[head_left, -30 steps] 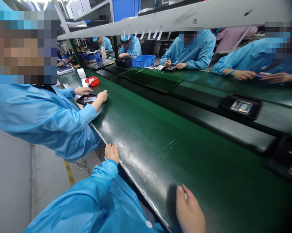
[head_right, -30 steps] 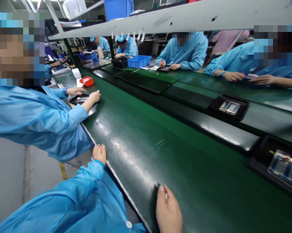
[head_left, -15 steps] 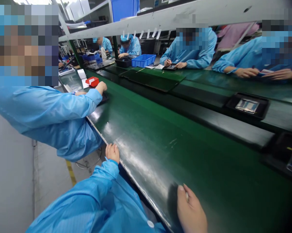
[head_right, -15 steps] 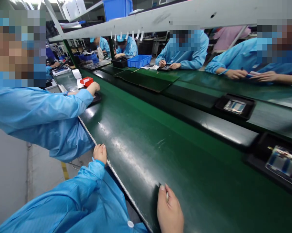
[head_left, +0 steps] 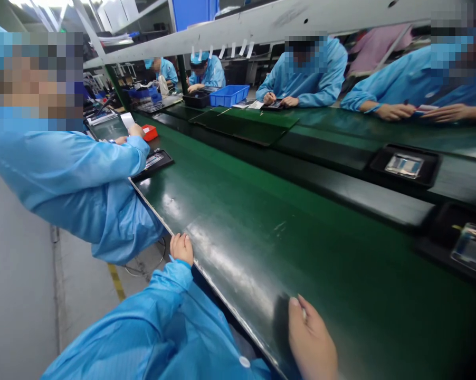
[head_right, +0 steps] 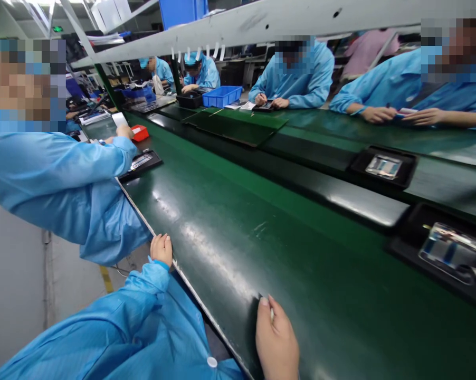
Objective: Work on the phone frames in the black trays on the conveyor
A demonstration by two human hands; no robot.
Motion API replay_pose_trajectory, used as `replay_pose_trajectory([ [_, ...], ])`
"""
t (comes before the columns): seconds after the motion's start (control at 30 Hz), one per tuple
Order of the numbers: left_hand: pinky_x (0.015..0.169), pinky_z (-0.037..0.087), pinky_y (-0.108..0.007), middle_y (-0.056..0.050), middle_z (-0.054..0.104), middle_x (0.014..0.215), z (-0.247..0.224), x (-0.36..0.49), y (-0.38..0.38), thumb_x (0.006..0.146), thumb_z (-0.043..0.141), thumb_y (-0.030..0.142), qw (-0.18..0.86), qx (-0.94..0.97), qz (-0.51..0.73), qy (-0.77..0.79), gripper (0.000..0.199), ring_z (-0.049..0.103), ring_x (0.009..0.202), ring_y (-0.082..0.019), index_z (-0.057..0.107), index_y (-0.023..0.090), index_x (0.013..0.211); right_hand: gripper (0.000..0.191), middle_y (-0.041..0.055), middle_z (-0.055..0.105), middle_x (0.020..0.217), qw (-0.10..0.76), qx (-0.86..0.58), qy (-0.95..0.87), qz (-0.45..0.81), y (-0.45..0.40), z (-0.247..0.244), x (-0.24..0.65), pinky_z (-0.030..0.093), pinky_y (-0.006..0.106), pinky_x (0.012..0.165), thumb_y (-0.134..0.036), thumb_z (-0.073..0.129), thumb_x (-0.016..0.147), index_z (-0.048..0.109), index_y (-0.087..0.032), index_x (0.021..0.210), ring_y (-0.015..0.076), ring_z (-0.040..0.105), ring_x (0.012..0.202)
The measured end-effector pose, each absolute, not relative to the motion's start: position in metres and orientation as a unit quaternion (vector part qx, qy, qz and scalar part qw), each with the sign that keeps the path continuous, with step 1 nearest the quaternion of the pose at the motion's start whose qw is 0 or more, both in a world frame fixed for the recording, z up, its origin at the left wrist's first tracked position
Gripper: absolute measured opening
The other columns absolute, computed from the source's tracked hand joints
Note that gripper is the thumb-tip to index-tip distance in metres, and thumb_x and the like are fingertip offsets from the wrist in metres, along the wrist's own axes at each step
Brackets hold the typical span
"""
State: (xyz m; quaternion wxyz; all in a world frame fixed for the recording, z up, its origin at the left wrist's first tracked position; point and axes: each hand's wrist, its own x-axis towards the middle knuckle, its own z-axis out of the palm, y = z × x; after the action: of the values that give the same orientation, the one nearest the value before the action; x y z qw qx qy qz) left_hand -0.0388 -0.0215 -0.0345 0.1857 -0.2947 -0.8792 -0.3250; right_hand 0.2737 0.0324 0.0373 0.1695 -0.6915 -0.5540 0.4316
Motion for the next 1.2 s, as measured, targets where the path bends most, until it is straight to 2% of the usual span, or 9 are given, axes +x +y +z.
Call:
replay_pose_trajectory([
  [0.23, 0.094, 0.037, -0.041, -0.013, 0.061, 0.088, -0.004, -0.042, -0.022, 0.075, 0.035, 0.032, 0.128, -0.298, -0.266, -0.908, 0.036, 0.053, 0.096, -0.024, 0.064, 0.013, 0.086, 0.064, 0.0142, 0.057, 0.111, 0.198, -0.671, -0.566, 0.437, 0.033, 0.033, 0.268, 0.039, 0.036, 0.091, -0.058, 0.035, 0.07, 0.057, -0.011, 0.107, 0.0259, 0.051, 0.105],
  [0.33, 0.086, 0.038, -0.05, -0.021, 0.058, 0.083, 0.023, -0.039, -0.024, 0.075, 0.033, 0.036, 0.065, -0.35, -0.217, -0.909, 0.045, 0.052, 0.093, -0.033, 0.062, 0.005, 0.091, 0.057, 0.0138, 0.059, 0.107, 0.243, -0.643, -0.583, 0.434, 0.025, 0.037, 0.261, 0.04, 0.032, 0.09, -0.051, 0.034, 0.076, 0.058, -0.009, 0.105, 0.0227, 0.053, 0.102],
  [0.37, 0.082, 0.037, -0.055, -0.024, 0.057, 0.084, 0.031, -0.039, -0.02, 0.076, 0.033, 0.039, 0.046, -0.363, -0.188, -0.911, 0.05, 0.051, 0.092, -0.037, 0.061, 0.002, 0.096, 0.051, 0.0125, 0.06, 0.104, 0.262, -0.633, -0.589, 0.428, 0.024, 0.038, 0.258, 0.041, 0.031, 0.088, -0.047, 0.034, 0.078, 0.059, -0.011, 0.104, 0.0211, 0.055, 0.099],
  [0.47, 0.082, 0.033, -0.057, -0.024, 0.053, 0.102, 0.043, -0.036, 0.01, 0.077, 0.029, 0.053, 0.014, -0.359, 0.007, -0.933, 0.062, 0.047, 0.097, -0.04, 0.052, 0.009, 0.114, 0.036, 0.008, 0.063, 0.099, 0.296, -0.61, -0.62, 0.396, 0.03, 0.04, 0.252, 0.043, 0.027, 0.083, -0.036, 0.037, 0.083, 0.061, -0.017, 0.101, 0.0176, 0.057, 0.093],
  [0.6, 0.09, 0.03, -0.05, -0.019, 0.049, 0.114, 0.04, 0.004, 0.06, 0.078, 0.029, 0.054, -0.036, -0.491, 0.11, -0.864, 0.061, 0.047, 0.101, -0.035, 0.045, 0.015, 0.122, 0.029, 0.0035, 0.065, 0.095, 0.296, -0.593, -0.641, 0.389, 0.043, 0.043, 0.252, 0.043, 0.024, 0.081, -0.031, 0.039, 0.084, 0.062, -0.021, 0.098, 0.0153, 0.058, 0.091],
  [0.67, 0.091, 0.031, -0.046, -0.017, 0.046, 0.119, 0.038, 0.036, 0.081, 0.078, 0.029, 0.054, -0.04, -0.538, 0.125, -0.832, 0.061, 0.046, 0.103, -0.034, 0.043, 0.016, 0.124, 0.03, 0.0019, 0.065, 0.093, 0.291, -0.586, -0.63, 0.418, 0.048, 0.044, 0.257, 0.044, 0.023, 0.079, -0.035, 0.038, 0.085, 0.062, -0.023, 0.098, 0.0146, 0.059, 0.089],
  [0.8, 0.094, 0.027, -0.047, -0.017, 0.045, 0.12, 0.036, 0.092, 0.115, 0.079, 0.027, 0.054, -0.012, -0.588, 0.092, -0.804, 0.062, 0.043, 0.105, -0.034, 0.042, 0.016, 0.125, 0.034, 0.0018, 0.065, 0.095, 0.291, -0.616, -0.591, 0.432, 0.078, 0.046, 0.294, 0.044, 0.022, 0.077, -0.039, 0.036, 0.086, 0.061, -0.022, 0.101, 0.0137, 0.059, 0.09],
  [0.97, 0.095, 0.027, -0.047, -0.016, 0.049, 0.115, 0.035, 0.116, 0.149, 0.078, 0.028, 0.053, -0.006, -0.611, 0.065, -0.789, 0.061, 0.044, 0.104, -0.034, 0.047, 0.014, 0.12, 0.031, 0.0061, 0.064, 0.095, 0.223, -0.759, -0.553, 0.262, 0.151, 0.046, 0.379, 0.042, 0.028, 0.083, -0.031, 0.036, 0.087, 0.063, -0.02, 0.099, 0.018, 0.057, 0.093],
  [1.2, 0.087, 0.036, -0.045, -0.015, 0.052, 0.109, 0.026, 0.106, 0.154, 0.072, 0.035, 0.06, -0.002, -0.603, 0.076, -0.794, 0.063, 0.049, 0.096, -0.033, 0.053, 0.015, 0.113, 0.038, 0.0136, 0.052, 0.111, 0.172, -0.85, -0.473, 0.154, 0.244, 0.037, 0.451, 0.039, 0.042, 0.084, -0.036, 0.037, 0.086, 0.052, -0.02, 0.117, 0.0266, 0.051, 0.099],
])
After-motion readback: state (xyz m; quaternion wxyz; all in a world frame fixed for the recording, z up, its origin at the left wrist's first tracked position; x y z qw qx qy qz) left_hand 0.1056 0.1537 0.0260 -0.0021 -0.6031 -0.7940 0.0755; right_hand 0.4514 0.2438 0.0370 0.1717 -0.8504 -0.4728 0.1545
